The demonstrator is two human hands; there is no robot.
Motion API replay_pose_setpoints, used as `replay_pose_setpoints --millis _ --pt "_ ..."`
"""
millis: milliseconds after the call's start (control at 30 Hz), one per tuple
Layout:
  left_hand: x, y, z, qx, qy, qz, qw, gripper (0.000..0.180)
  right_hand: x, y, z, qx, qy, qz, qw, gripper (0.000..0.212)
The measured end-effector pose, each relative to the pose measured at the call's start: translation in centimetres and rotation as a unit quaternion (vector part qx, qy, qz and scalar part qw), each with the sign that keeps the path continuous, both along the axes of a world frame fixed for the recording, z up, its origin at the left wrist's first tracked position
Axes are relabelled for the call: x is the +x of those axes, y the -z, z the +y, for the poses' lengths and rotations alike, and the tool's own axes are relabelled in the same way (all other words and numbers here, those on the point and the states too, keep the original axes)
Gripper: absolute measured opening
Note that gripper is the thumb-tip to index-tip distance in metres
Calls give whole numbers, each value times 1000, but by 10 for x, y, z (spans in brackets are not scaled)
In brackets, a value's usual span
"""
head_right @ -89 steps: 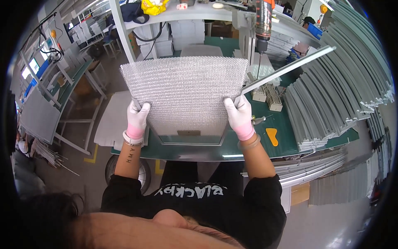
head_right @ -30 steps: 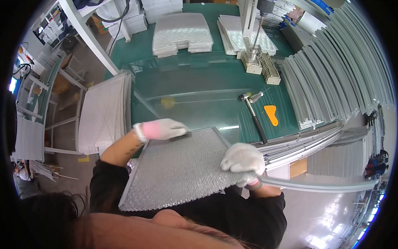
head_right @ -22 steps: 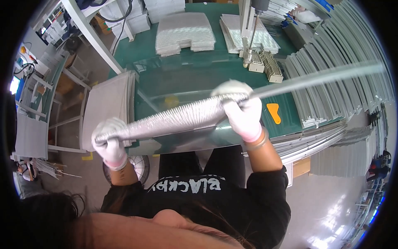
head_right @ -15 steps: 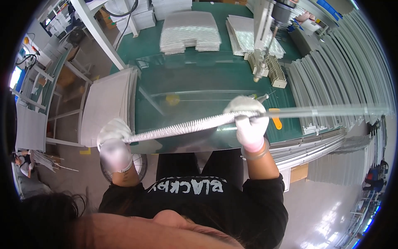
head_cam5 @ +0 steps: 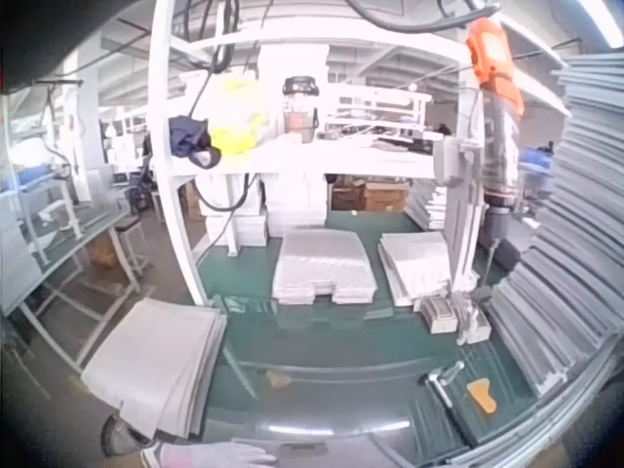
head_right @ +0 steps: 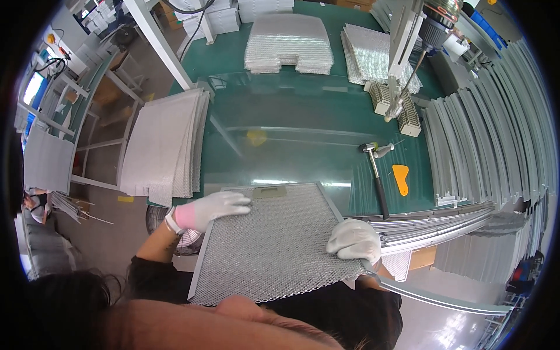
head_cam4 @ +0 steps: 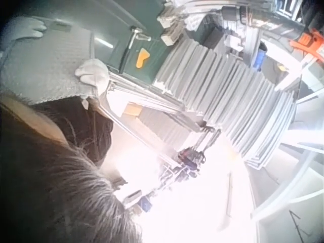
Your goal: Assembling metal frames onto mesh filters using an electric screwdriver and a hammer on a factory production line.
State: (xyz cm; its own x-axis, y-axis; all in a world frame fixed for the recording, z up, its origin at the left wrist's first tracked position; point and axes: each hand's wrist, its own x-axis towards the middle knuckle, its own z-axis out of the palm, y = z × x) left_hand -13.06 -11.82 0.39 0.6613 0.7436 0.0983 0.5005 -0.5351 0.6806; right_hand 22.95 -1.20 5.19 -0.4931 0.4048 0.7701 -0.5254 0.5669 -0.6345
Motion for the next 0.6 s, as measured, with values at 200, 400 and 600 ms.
replay_pose_setpoints --millis 200,400,600 --pt "-14 22 26 46 10 93 995 54 3 9 0 -20 4 -8 1000 29" --pt "-6 16 13 -76 -189 245 948 44 3 10 2 -29 13 -1 1000 39" --pt "-1 118 -18 51 -530 -37 846 41 -20 -1 34 -39 58 9 997 34"
